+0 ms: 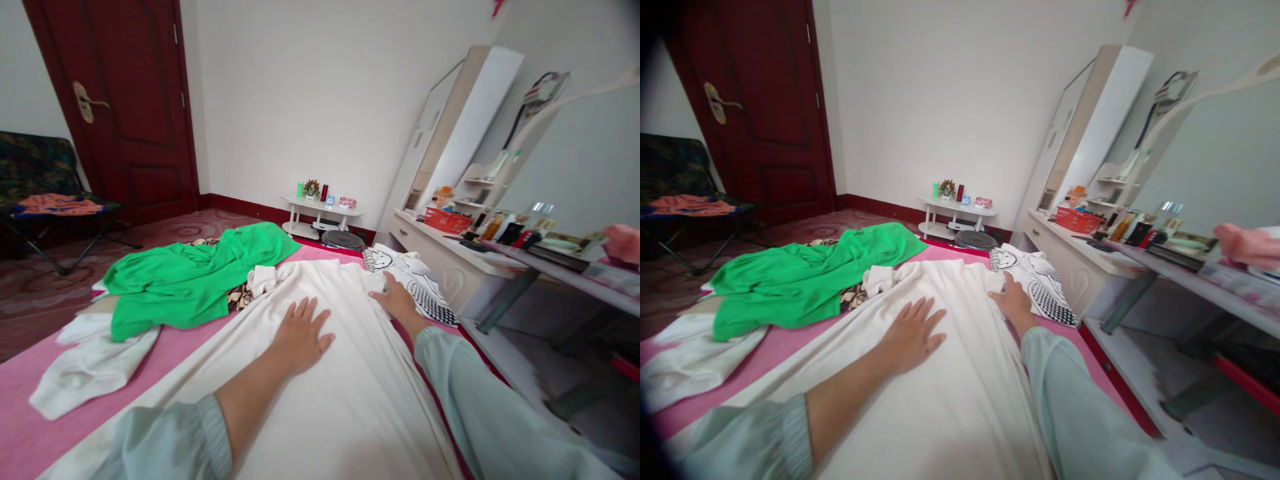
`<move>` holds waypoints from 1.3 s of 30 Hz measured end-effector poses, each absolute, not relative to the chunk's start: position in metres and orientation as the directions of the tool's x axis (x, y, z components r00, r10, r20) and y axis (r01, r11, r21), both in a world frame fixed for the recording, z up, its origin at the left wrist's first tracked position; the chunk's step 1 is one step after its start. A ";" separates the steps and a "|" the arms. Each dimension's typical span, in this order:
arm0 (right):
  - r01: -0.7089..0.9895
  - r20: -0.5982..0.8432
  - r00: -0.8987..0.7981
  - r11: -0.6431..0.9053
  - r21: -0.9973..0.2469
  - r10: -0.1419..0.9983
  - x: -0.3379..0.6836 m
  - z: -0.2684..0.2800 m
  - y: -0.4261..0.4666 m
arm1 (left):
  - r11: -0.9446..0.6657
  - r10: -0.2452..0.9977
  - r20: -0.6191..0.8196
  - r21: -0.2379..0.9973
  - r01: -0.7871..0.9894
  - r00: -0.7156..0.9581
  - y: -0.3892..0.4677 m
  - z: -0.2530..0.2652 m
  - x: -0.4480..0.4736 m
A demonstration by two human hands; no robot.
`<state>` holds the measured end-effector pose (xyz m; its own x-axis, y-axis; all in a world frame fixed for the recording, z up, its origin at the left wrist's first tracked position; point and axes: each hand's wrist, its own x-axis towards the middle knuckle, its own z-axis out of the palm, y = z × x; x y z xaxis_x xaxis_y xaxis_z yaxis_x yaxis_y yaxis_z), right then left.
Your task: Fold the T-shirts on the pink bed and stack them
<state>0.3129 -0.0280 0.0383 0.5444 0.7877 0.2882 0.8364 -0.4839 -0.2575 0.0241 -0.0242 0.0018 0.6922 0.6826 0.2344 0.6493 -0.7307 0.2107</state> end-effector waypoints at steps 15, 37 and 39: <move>0.798 0.480 0.460 -0.585 0.144 0.747 0.333 0.078 -0.060 | -0.732 0.680 0.233 0.246 0.635 0.695 -0.022 -0.003 0.025; 0.932 0.419 0.273 -0.130 -0.338 0.866 0.220 -0.006 -0.029 | -0.509 0.802 0.545 0.412 0.756 0.243 0.038 0.037 -0.013; 0.926 0.427 0.278 -0.123 -0.357 0.860 0.219 -0.006 -0.029 | -0.396 0.832 0.523 0.331 0.857 0.183 0.056 0.044 -0.028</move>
<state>0.2195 -0.0291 -0.0059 0.2785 0.8601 0.4274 0.9262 -0.1227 -0.3565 -0.0279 0.0556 0.0436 0.1825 0.8324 0.5233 0.8569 -0.3956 0.3305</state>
